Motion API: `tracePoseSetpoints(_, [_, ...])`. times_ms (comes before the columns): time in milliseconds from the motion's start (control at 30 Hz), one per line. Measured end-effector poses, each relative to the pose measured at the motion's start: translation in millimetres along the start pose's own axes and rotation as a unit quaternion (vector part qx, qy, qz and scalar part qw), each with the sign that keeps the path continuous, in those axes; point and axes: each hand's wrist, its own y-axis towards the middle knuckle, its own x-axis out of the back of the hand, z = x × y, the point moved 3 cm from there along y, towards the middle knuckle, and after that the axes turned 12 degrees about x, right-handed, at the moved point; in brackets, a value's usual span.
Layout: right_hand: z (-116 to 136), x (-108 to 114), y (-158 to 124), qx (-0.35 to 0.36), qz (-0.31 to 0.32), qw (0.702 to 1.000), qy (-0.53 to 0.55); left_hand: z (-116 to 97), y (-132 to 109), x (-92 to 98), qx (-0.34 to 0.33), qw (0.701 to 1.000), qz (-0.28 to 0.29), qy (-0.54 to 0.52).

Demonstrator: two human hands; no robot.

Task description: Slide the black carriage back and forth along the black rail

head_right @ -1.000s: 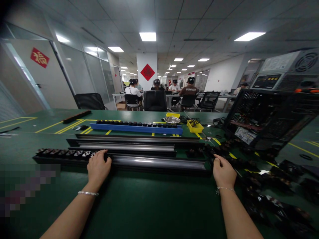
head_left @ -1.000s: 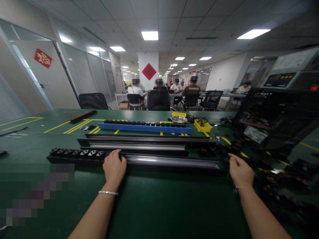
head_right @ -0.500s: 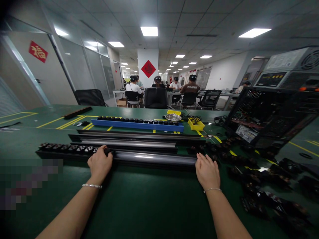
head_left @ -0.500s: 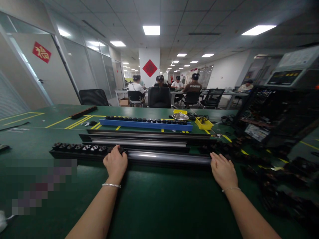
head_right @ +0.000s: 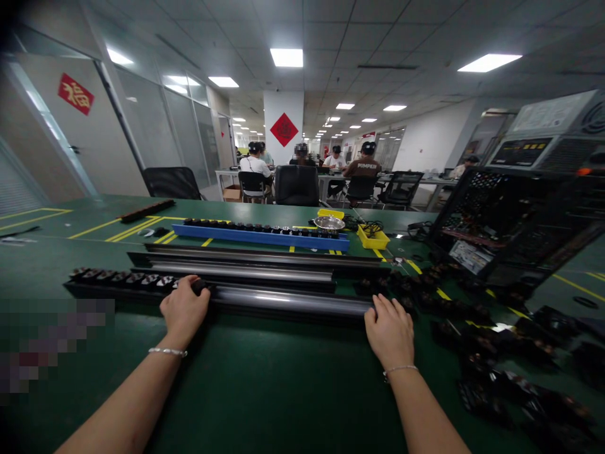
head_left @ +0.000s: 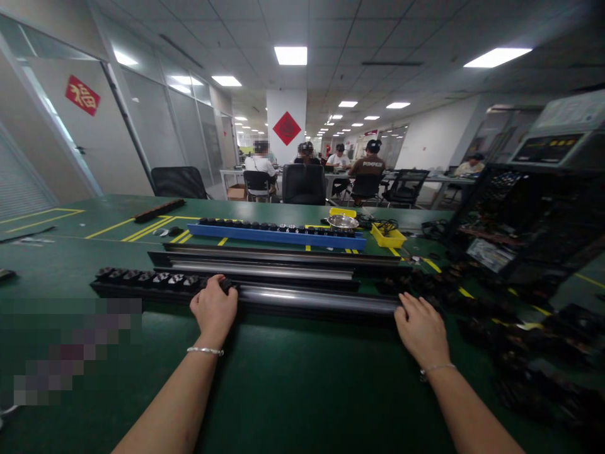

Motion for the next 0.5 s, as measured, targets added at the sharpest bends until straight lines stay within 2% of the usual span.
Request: tracePoseSetpoints(500, [-6.4,-9.8,0.7,0.009,-0.022,1.000,0.007,2.9,2.6,-6.5,-0.017,1.000,0.003,-0.014])
